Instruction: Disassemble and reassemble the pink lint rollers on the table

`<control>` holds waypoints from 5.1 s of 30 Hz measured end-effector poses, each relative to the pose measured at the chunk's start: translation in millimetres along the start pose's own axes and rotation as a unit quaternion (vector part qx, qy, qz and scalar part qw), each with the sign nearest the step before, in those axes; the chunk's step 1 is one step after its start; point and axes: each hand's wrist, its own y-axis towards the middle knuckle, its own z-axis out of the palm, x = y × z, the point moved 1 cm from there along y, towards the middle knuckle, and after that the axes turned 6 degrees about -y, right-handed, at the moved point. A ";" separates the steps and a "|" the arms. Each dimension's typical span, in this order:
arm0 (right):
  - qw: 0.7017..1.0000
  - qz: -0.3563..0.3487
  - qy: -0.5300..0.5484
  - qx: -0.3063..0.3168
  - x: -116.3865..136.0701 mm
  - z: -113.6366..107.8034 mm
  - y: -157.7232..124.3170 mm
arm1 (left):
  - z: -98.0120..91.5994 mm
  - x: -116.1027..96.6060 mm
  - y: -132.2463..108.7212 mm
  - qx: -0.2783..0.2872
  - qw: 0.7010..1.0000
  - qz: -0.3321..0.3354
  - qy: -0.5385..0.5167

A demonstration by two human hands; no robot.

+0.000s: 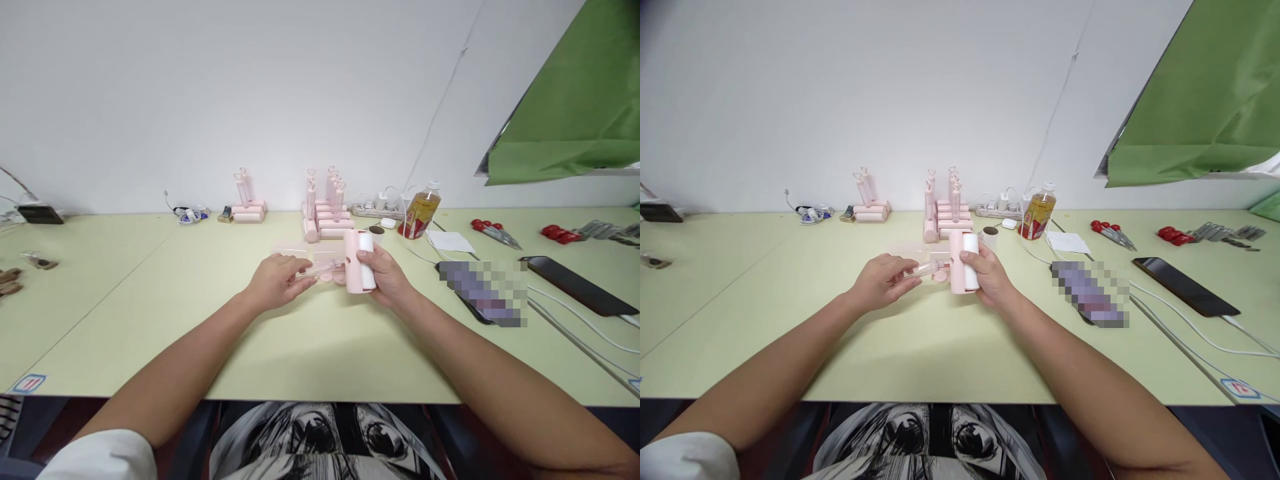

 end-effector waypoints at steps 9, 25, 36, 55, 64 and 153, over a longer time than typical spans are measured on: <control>1.000 -0.010 0.003 0.007 -0.3 1.0 -0.6 | 2.1 0.0 -0.1 -0.030 0.998 0.048 -0.001; 0.999 -0.029 -0.012 0.024 -0.8 2.9 -2.5 | -4.1 -4.2 -1.3 0.049 0.998 0.026 -0.043; 0.998 -0.042 -0.032 0.020 -3.3 2.5 -2.0 | -3.5 -4.3 -1.2 0.083 0.996 -0.003 -0.037; 0.996 -0.065 -0.065 0.015 -6.3 1.3 -0.6 | -4.3 -5.1 0.2 0.138 0.988 -0.060 -0.038; 0.988 -0.082 -0.131 -0.004 -10.0 -3.3 3.5 | -3.2 -4.6 1.3 0.123 0.989 -0.075 -0.033; 0.995 -0.046 -0.087 -0.034 -6.9 6.1 -4.3 | -3.4 -5.1 -0.1 -0.003 1.000 0.009 -0.006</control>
